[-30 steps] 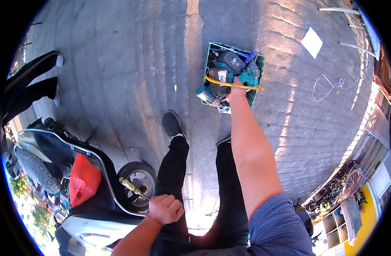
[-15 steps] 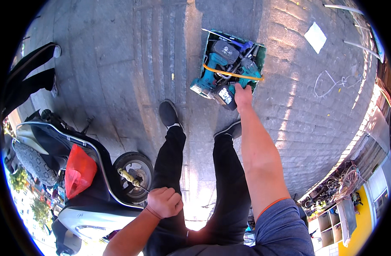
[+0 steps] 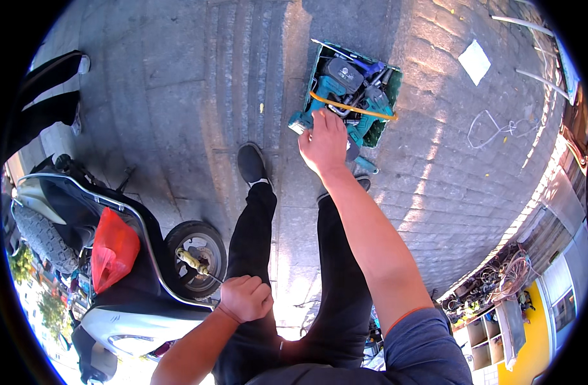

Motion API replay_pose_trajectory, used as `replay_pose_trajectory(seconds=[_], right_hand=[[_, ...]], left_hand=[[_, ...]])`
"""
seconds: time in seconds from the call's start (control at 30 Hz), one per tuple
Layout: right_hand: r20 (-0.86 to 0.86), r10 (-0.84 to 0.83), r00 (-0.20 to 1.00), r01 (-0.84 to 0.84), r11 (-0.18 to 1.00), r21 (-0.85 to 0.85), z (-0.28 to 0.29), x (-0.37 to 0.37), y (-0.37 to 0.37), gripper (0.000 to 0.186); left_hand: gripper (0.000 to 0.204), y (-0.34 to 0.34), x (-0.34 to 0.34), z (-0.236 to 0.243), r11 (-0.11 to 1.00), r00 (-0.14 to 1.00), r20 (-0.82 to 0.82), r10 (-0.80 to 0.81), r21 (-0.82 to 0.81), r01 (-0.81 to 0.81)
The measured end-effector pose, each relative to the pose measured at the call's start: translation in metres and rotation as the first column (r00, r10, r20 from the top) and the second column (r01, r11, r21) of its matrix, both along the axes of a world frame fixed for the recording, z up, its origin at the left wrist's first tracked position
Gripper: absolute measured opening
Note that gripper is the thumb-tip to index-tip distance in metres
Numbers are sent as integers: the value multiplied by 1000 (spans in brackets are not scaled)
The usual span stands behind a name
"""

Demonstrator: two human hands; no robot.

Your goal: The person retrieves a wrench and pliers from an outdoor tool cabinet and uses them to adjust and tighten the mirror and handlebar components on a white electric scooter.

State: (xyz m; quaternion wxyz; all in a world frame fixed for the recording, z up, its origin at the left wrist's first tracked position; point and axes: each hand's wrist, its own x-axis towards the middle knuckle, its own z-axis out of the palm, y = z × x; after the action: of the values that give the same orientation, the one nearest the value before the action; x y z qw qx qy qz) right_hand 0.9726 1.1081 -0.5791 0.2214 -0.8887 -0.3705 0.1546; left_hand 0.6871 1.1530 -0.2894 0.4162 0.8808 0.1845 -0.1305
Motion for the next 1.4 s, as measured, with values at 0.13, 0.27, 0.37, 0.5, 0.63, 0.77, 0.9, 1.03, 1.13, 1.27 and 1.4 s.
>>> replay_pose_trajectory(seconds=[0.13, 0.27, 0.37, 0.5, 0.63, 0.77, 0.9, 1.03, 1.13, 1.27, 1.4], right_hand=[[-192, -362, 912, 181, 776, -604, -49, 42, 47, 59], [-272, -531, 803, 145, 616, -774, -65, 54, 71, 68], [-317, -555, 769, 160, 647, -745, -68, 59, 66, 72], [-388, -556, 735, 215, 734, -644, -83, 57, 42, 80], [-373, -681, 631, 515, 726, -456, -80, 39, 11, 75], [-595, -585, 551, 650, 748, -134, -107, 26, -31, 62], [-571, -645, 508, 632, 730, -262, -99, 22, -35, 49], [-559, -636, 532, 647, 731, -216, -85, 3, -40, 42], [-526, -595, 607, 547, 794, -265, -79, -19, -55, 45], [-485, -605, 631, 455, 795, -401, -56, -26, -58, 51], [-449, -555, 700, 300, 799, -521, -62, -20, -63, 59]], left_hand=[[28, 3, -6, -3, 1000, 1000, -7, 8, -3, -8], [29, 6, -7, -2, 1000, 1000, -22, 15, 3, -15], [29, 7, -7, -1, 1000, 1000, -4, 26, 11, -26], [29, 8, -7, -5, 1000, 1000, 4, 17, 15, -17], [29, 7, -9, 0, 1000, 1000, -11, 23, 16, -22], [28, 10, -3, -3, 1000, 1000, 2, 12, 10, -12], [28, 8, -2, -2, 1000, 1000, 0, 4, 2, -4], [26, 6, -4, -6, 1000, 1000, 11, -15, 9, 15], [27, 4, 1, -4, 1000, 1000, 7, -11, -3, 11], [29, 2, 0, -3, 1000, 1000, -16, -25, -18, 24], [28, 3, 4, -6, 999, 1000, -12, -26, -24, 26]])
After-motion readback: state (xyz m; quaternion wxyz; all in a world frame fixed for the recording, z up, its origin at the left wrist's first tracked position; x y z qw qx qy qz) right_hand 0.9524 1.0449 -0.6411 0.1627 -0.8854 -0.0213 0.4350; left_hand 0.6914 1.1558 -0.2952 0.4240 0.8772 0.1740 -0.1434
